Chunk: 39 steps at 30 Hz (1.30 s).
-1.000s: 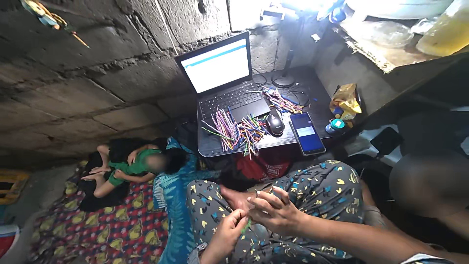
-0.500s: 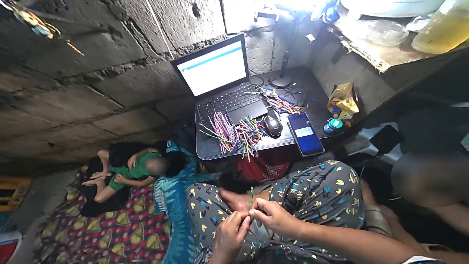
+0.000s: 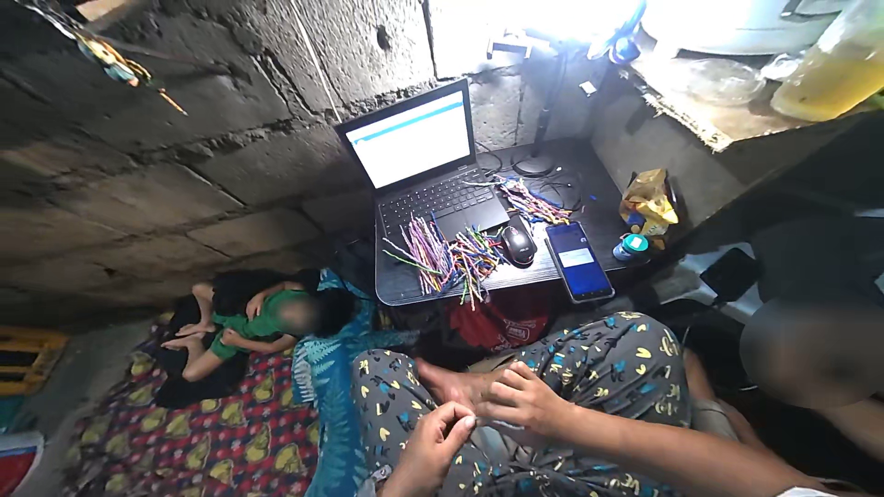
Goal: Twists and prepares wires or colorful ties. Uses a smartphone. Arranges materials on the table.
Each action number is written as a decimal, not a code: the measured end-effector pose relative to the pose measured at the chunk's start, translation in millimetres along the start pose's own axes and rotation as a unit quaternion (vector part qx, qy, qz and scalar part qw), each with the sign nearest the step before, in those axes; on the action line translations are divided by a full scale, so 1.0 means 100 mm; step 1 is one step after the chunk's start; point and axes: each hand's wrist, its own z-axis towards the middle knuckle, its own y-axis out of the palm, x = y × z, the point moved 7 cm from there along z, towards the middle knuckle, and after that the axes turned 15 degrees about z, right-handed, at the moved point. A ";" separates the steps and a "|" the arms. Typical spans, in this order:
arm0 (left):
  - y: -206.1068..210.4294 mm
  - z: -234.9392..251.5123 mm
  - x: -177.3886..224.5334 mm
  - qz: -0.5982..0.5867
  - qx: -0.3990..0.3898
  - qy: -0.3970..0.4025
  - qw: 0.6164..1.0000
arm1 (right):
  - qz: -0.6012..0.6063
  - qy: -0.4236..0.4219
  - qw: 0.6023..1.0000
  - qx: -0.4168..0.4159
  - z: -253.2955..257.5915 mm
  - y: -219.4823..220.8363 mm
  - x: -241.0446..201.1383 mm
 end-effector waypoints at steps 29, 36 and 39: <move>-0.04 -0.06 0.13 0.264 0.268 0.170 0.911 | 0.325 0.367 0.871 -0.041 0.01 0.18 0.22; 0.03 0.04 -0.11 0.147 0.083 -0.020 0.986 | 0.410 0.491 0.766 -0.058 -0.12 0.24 0.46; 0.01 0.06 -0.19 0.055 0.031 -0.072 0.995 | 0.103 0.244 0.963 0.043 -0.02 -0.02 0.36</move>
